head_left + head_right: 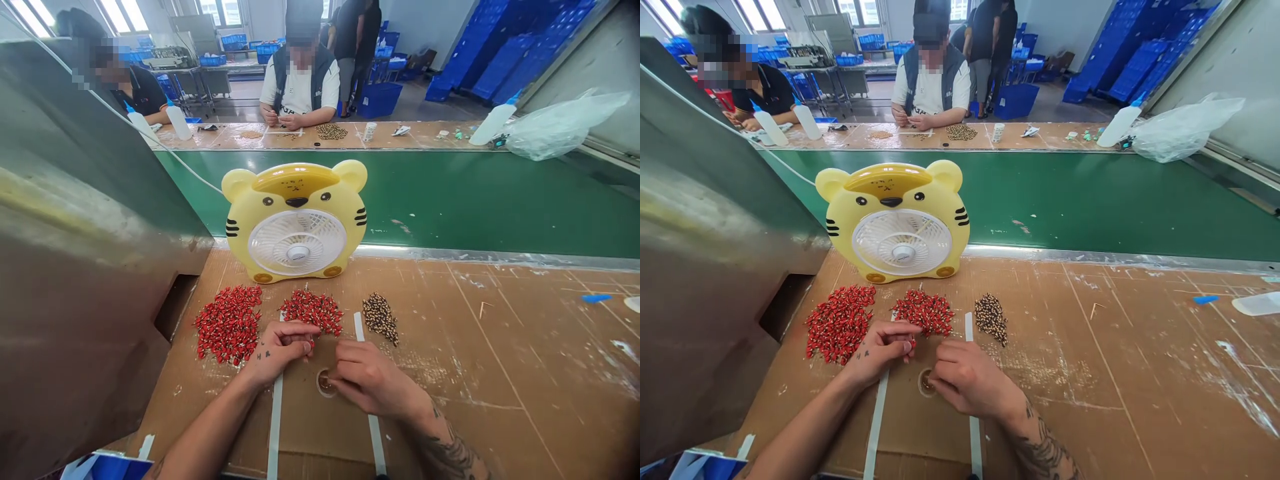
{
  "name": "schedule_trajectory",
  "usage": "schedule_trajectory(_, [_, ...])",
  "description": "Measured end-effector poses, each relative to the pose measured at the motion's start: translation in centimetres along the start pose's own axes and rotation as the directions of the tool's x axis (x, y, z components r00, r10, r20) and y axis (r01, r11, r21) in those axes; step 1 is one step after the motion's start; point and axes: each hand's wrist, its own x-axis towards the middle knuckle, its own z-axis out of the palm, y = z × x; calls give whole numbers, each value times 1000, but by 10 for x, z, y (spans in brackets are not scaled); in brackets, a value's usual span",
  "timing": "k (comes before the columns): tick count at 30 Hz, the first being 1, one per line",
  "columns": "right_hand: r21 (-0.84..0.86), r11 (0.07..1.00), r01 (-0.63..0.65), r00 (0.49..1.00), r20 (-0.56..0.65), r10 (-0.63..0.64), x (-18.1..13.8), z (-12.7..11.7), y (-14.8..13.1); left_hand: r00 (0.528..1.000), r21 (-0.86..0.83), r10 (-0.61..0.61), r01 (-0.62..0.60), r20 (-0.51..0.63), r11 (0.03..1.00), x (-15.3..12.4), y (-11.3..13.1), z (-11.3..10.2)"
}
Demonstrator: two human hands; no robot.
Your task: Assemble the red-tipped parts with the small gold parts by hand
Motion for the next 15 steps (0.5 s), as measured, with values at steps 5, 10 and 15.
schedule_trajectory(5, [14,1000,1,999,48,-2,-1,-2,-3,997,-108,-17,25,78,994,0,-4,-2])
schedule_trajectory(10, [12,999,-30,999,45,29,0,-2,-4,992,-81,-89,96,94,992,-1,-3,-1])
schedule_trajectory(15, [171,984,-44,999,-15,47,-5,-8,-1,993,-84,-104,108,46,991,0,-3,2])
